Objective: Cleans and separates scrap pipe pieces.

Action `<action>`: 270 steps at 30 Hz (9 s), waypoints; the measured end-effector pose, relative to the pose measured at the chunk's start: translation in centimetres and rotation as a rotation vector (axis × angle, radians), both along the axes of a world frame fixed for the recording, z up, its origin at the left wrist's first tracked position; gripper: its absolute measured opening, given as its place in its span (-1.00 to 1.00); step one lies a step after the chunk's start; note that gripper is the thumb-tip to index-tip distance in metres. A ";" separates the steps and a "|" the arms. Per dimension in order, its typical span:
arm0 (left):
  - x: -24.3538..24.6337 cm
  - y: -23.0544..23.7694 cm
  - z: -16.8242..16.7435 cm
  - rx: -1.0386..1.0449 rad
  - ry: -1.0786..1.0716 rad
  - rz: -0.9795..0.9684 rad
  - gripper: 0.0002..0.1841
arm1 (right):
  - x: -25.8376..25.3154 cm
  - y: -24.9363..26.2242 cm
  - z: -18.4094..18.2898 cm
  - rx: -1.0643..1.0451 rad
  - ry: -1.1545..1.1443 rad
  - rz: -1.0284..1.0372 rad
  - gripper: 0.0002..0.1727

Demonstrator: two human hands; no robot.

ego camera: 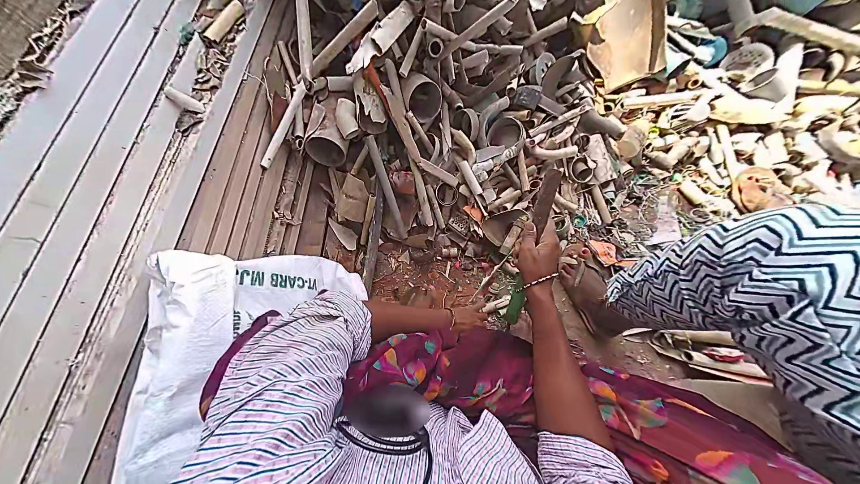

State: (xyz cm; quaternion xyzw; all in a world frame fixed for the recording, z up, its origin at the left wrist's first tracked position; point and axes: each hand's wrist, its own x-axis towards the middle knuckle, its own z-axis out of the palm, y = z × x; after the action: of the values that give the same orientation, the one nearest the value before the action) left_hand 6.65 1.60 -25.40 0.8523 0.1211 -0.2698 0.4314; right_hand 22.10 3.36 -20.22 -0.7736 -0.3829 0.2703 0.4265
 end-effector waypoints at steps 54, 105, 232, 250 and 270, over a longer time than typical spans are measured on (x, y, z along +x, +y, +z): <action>-1.7 9.9 13.4 -0.551 -0.751 1.690 -0.61 | -6.4 -3.2 6.9 0.221 0.526 0.269 -0.43; 0.2 7.2 15.6 -0.422 -0.954 1.918 -0.43 | -6.5 -3.9 4.9 -0.051 -0.452 0.365 -0.30; 0.6 5.0 13.3 -0.282 -0.844 1.475 0.05 | -8.1 -5.0 5.9 -0.123 -0.389 0.378 -0.29; 0.5 5.3 14.9 -0.395 -0.887 1.476 0.13 | -9.4 -5.5 5.5 0.023 -0.322 0.443 -0.28; 1.4 4.9 13.6 -0.364 -0.998 1.397 -0.01 | -9.3 -5.2 5.5 -0.050 -0.311 0.418 -0.20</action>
State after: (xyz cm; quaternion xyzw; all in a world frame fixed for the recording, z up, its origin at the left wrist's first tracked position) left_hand 8.09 6.55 -11.76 0.5198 0.3675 0.4451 0.6298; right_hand 12.82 -1.84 -14.73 -0.7202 -0.5886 0.2399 0.2780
